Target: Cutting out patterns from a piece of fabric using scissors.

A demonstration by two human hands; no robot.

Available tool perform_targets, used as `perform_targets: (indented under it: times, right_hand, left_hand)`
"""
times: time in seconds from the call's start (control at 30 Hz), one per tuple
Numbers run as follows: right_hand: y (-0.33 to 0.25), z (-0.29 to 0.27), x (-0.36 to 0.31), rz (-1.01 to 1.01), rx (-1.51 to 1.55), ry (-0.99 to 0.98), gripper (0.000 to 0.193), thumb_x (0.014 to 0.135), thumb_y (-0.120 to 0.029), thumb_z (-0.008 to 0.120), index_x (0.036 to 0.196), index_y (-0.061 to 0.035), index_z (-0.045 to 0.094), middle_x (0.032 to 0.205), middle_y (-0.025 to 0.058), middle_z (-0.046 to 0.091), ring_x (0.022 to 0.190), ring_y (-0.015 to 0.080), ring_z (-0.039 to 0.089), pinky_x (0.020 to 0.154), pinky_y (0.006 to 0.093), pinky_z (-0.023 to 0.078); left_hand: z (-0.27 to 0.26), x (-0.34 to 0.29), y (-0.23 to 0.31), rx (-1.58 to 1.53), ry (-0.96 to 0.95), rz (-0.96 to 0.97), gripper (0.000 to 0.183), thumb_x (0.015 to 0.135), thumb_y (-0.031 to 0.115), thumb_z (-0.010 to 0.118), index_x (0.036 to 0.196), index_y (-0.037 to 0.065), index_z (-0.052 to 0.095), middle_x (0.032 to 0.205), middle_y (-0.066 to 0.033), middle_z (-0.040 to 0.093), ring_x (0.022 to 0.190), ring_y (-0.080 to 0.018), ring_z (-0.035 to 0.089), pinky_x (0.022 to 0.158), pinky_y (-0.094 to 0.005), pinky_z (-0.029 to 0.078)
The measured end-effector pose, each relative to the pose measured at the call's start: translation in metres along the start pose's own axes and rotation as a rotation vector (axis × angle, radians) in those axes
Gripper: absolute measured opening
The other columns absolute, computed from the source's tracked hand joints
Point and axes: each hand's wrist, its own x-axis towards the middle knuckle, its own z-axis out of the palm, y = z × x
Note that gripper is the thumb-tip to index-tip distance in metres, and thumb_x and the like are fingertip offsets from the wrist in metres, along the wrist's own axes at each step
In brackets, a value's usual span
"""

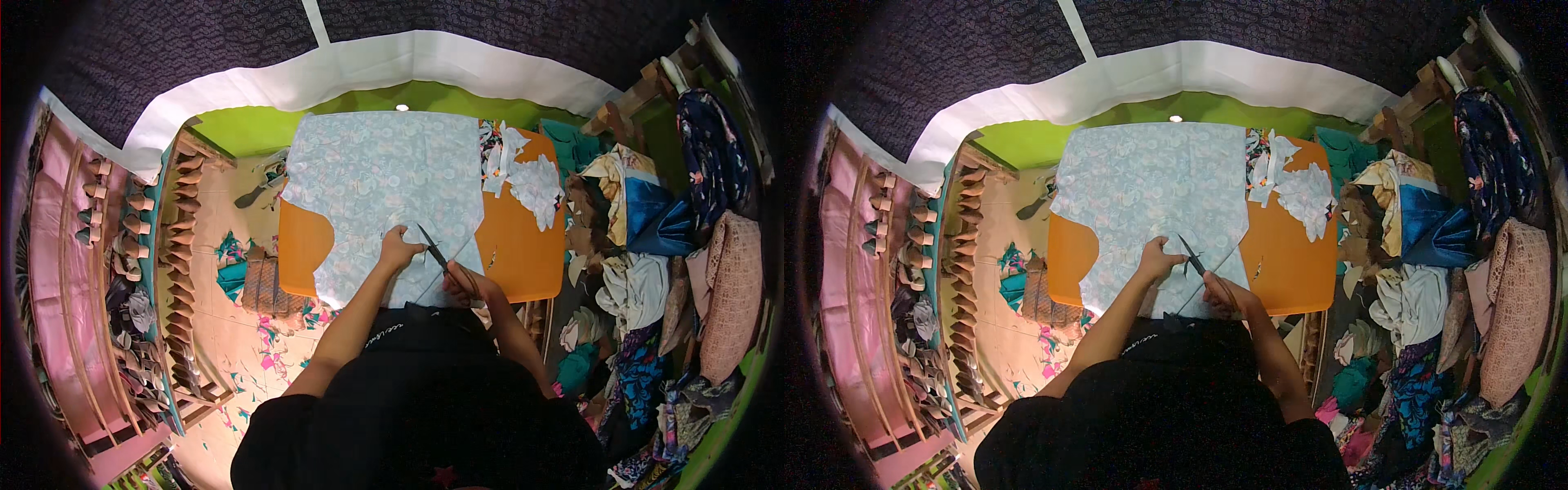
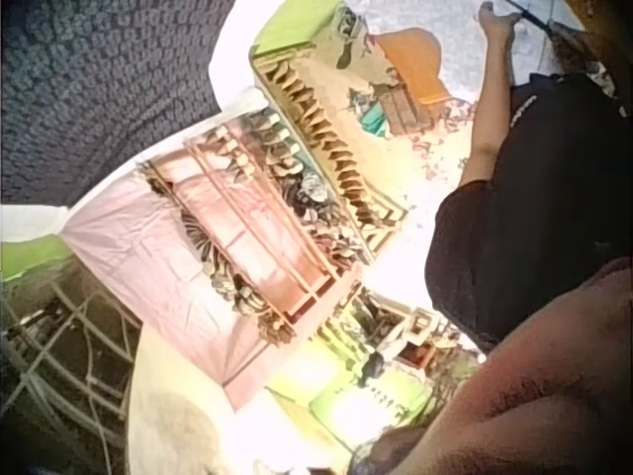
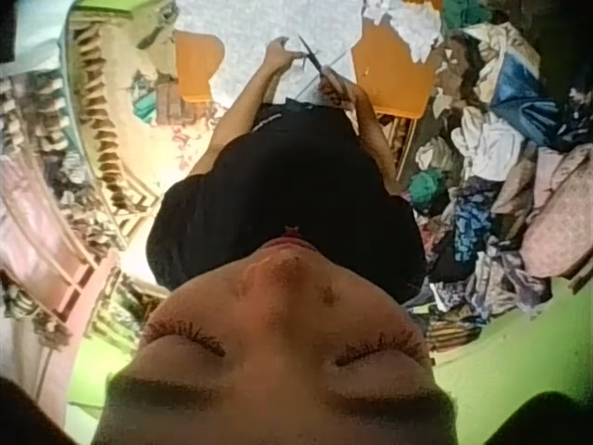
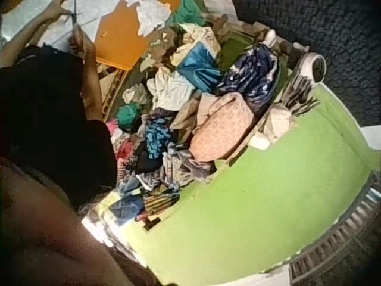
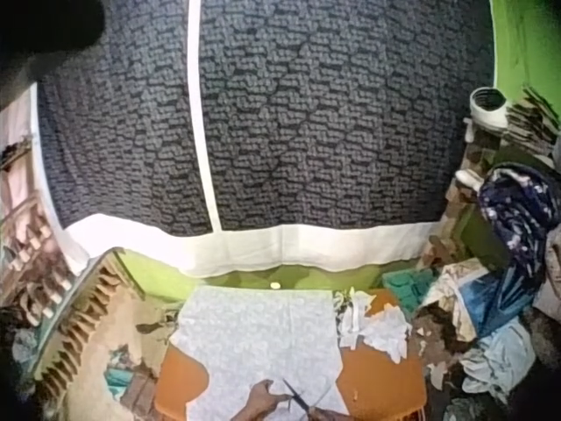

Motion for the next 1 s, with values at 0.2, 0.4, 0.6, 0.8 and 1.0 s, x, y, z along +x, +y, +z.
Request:
perform_targets:
  times: [0.2, 0.4, 0.6, 0.8, 1.0]
  right_hand:
    - [0.008, -0.009, 0.005, 0.095, 0.054, -0.079, 0.055, 0.074, -0.068, 0.028, 0.065, -0.0142, 0.038, 0.052, -0.0075, 0.030, 0.040, 0.0037, 0.024, 0.035, 0.0184, 0.020]
    - [0.037, -0.020, 0.021, -0.025, 0.141, -0.229, 0.066, 0.071, -0.071, 0.027, 0.079, -0.0091, 0.049, 0.062, -0.0028, 0.037, 0.051, 0.0058, 0.034, 0.044, 0.0180, 0.029]
    - [0.006, 0.001, -0.005, 0.066, -0.029, -0.124, 0.075, 0.070, -0.074, 0.024, 0.089, -0.0067, 0.051, 0.071, 0.0002, 0.041, 0.063, 0.0099, 0.039, 0.057, 0.0214, 0.034]
    - [0.010, 0.008, 0.014, -0.054, 0.084, -0.094, 0.068, 0.072, -0.069, 0.031, 0.089, -0.0049, 0.042, 0.060, -0.0027, 0.032, 0.046, 0.0079, 0.029, 0.043, 0.0218, 0.026]
    - [-0.007, 0.019, 0.008, 0.002, 0.040, -0.086, 0.063, 0.077, -0.065, 0.024, 0.087, -0.0054, 0.043, 0.061, -0.0032, 0.031, 0.048, 0.0078, 0.028, 0.044, 0.0223, 0.028]
  left_hand:
    - [-0.008, -0.002, 0.010, -0.052, -0.039, -0.038, 0.066, 0.046, 0.024, 0.078, 0.098, -0.007, 0.050, 0.094, -0.0181, 0.055, 0.089, -0.0247, 0.053, 0.077, -0.0298, 0.041]
    - [-0.002, -0.002, 0.006, 0.005, 0.121, -0.014, 0.060, 0.051, 0.024, 0.076, 0.096, -0.007, 0.052, 0.090, -0.0178, 0.057, 0.084, -0.0247, 0.055, 0.073, -0.0310, 0.043]
    - [-0.013, 0.007, -0.018, -0.180, -0.062, 0.018, 0.046, 0.055, 0.022, 0.071, 0.089, -0.004, 0.056, 0.081, -0.0135, 0.060, 0.076, -0.0218, 0.057, 0.069, -0.0308, 0.043]
    - [-0.018, -0.012, 0.014, -0.157, -0.084, -0.062, 0.031, 0.060, 0.013, 0.070, 0.083, -0.002, 0.057, 0.071, -0.0059, 0.057, 0.060, -0.0129, 0.050, 0.054, -0.0260, 0.040]
    - [-0.019, -0.021, 0.023, -0.212, -0.035, -0.069, 0.031, 0.054, 0.016, 0.070, 0.077, -0.002, 0.059, 0.070, -0.0093, 0.059, 0.063, -0.0151, 0.054, 0.058, -0.0275, 0.042]
